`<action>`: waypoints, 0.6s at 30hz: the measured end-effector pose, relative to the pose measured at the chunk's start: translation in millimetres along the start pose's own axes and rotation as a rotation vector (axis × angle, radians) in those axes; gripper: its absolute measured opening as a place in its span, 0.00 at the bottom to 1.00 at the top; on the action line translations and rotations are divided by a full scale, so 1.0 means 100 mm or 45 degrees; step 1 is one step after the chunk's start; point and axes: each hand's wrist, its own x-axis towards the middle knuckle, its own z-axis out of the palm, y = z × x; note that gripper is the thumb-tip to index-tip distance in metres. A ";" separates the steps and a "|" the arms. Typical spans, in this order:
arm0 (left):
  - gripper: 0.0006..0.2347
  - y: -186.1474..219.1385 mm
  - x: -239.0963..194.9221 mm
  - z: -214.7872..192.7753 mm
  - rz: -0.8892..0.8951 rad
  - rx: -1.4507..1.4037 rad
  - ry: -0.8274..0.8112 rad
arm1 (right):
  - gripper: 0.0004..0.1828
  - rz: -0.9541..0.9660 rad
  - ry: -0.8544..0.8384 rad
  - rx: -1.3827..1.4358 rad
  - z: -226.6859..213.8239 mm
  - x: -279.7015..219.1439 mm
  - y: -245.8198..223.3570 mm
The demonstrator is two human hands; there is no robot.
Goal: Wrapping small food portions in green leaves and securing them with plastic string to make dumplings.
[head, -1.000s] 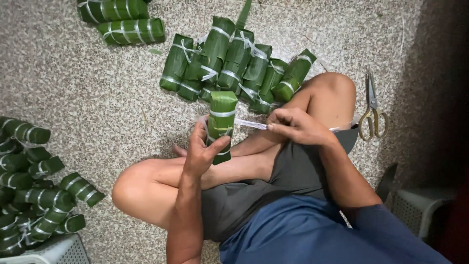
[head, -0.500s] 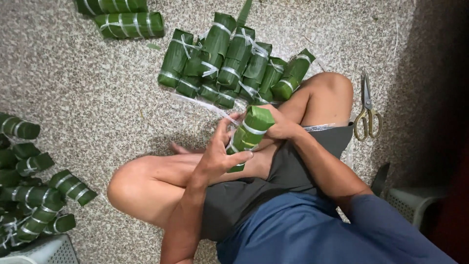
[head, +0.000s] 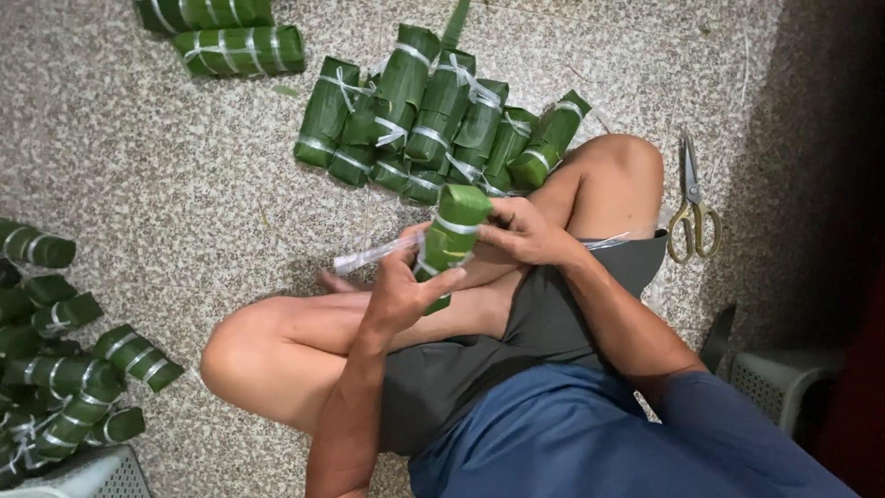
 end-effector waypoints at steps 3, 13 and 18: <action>0.25 0.14 0.04 -0.04 -0.126 0.025 0.079 | 0.06 0.058 0.043 -0.212 -0.03 -0.07 -0.06; 0.19 0.22 0.08 -0.01 -0.204 0.222 0.243 | 0.14 0.254 -0.038 -0.866 -0.27 -0.29 -1.12; 0.20 0.25 0.07 0.03 -0.305 0.275 0.210 | 0.10 -0.049 -0.168 -1.101 -0.31 -0.33 -1.40</action>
